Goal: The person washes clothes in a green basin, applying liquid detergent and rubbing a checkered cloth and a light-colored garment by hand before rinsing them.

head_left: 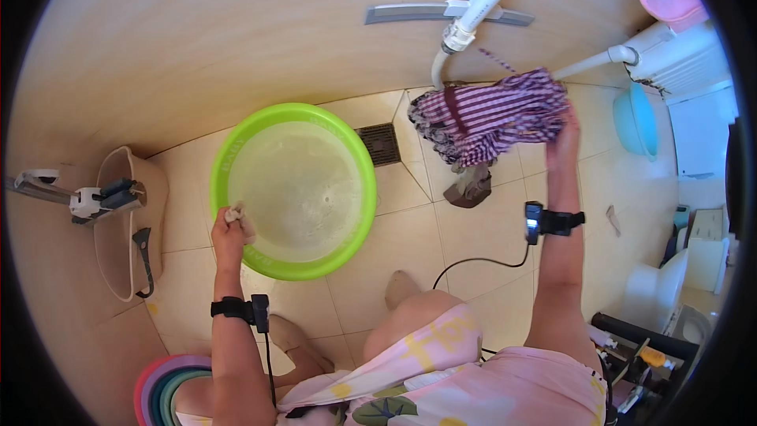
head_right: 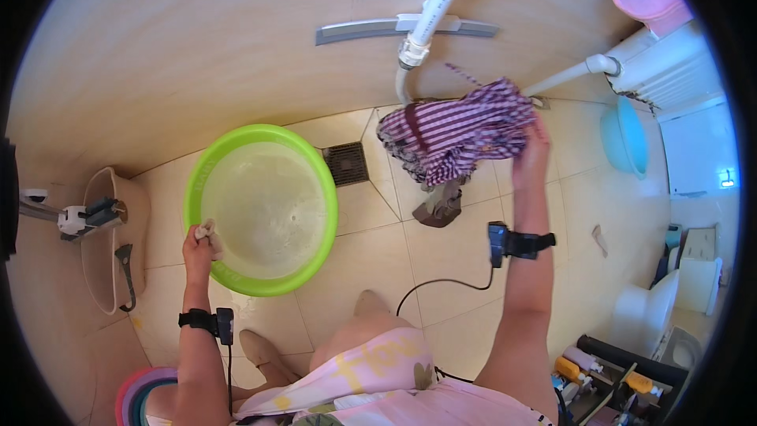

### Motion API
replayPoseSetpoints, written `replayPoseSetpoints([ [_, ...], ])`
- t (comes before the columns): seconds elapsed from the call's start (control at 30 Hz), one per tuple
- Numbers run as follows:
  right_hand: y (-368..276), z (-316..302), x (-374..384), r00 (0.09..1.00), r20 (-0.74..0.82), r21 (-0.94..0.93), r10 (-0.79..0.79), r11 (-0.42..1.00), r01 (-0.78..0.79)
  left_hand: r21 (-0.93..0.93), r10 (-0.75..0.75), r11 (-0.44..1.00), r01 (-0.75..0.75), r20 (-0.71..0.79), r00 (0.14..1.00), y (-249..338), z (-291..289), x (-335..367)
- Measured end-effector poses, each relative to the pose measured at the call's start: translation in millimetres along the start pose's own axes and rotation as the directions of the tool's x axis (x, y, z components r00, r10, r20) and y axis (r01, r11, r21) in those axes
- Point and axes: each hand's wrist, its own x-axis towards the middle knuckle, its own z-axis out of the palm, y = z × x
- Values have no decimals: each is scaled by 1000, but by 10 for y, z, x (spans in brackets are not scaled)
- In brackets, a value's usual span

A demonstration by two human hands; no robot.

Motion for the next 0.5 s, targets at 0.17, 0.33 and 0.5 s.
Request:
replayPoseSetpoints([
  [0.17, -693, 6, -57, 973, -45, -32, -226, 974, 225, 302, 113, 953, -35, -244, 963, 130, -89, 167],
  [0.33, -145, -600, 20, 990, 142, -975, 5, 172, 139, 548, 199, 836, 25, -346, 917, 44, -99, 117],
  [0.5, 823, 168, -993, 882, 452, -788, 132, 523, 325, 680, 1, 695, 234, -325, 946, -149, -153, 160],
])
